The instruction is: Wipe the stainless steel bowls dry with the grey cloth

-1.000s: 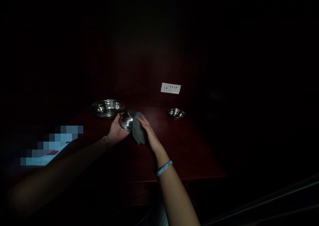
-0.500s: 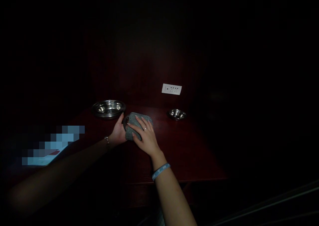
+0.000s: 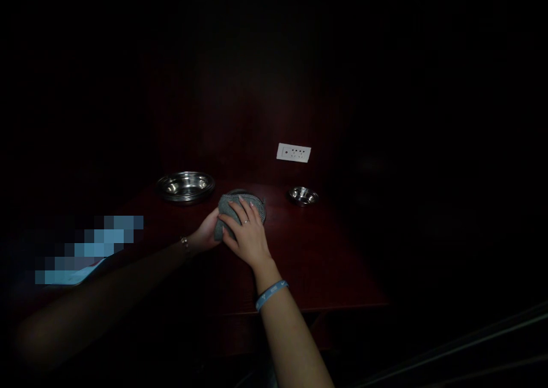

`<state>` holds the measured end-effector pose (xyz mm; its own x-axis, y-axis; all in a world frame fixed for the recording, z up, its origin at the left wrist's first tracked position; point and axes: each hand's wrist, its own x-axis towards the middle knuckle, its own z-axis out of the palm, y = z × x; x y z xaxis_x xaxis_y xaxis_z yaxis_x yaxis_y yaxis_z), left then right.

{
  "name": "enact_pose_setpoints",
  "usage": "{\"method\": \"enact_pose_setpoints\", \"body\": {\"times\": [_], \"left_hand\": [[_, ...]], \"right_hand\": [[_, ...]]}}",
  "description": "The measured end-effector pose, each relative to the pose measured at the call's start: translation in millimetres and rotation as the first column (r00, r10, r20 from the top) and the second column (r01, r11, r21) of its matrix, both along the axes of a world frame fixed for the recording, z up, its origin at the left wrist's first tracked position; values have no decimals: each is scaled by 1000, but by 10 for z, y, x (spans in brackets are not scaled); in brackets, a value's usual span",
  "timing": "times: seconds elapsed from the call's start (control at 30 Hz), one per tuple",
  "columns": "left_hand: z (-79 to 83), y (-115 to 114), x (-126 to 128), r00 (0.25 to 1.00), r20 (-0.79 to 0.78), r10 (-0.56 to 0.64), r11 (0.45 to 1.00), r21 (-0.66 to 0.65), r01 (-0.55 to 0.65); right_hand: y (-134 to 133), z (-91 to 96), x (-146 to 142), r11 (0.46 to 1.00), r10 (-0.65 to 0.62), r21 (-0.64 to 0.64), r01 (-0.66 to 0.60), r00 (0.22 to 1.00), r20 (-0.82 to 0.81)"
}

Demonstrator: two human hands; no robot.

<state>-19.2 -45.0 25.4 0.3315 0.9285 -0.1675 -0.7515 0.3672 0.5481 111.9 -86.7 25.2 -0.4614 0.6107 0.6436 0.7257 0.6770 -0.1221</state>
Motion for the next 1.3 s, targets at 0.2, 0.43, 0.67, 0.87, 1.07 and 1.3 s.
{"method": "enact_pose_setpoints", "body": {"times": [0.2, 0.43, 0.67, 0.87, 1.07, 1.3], "left_hand": [[40, -52, 6, 994, -105, -8, 999, 33, 11], [86, -78, 22, 996, -89, -24, 1000, 2, 24], [9, -31, -13, 999, -19, -45, 998, 42, 46], [12, -42, -13, 999, -34, -4, 999, 42, 6], [109, -121, 23, 999, -41, 27, 998, 51, -25], [-2, -59, 28, 1000, 0, 29, 994, 103, -29]], "right_hand": [[1, 1, 23, 1000, -11, 28, 11, 1000, 6], [-26, 23, 29, 999, -24, 21, 24, 999, -32], [-49, 41, 8, 999, -33, 17, 34, 997, -69], [-72, 75, -6, 998, -50, 23, 53, 993, -110], [-86, 96, 3, 994, -91, 42, 98, 984, -156], [-78, 94, 19, 994, -98, 32, 106, 975, -198]]}}
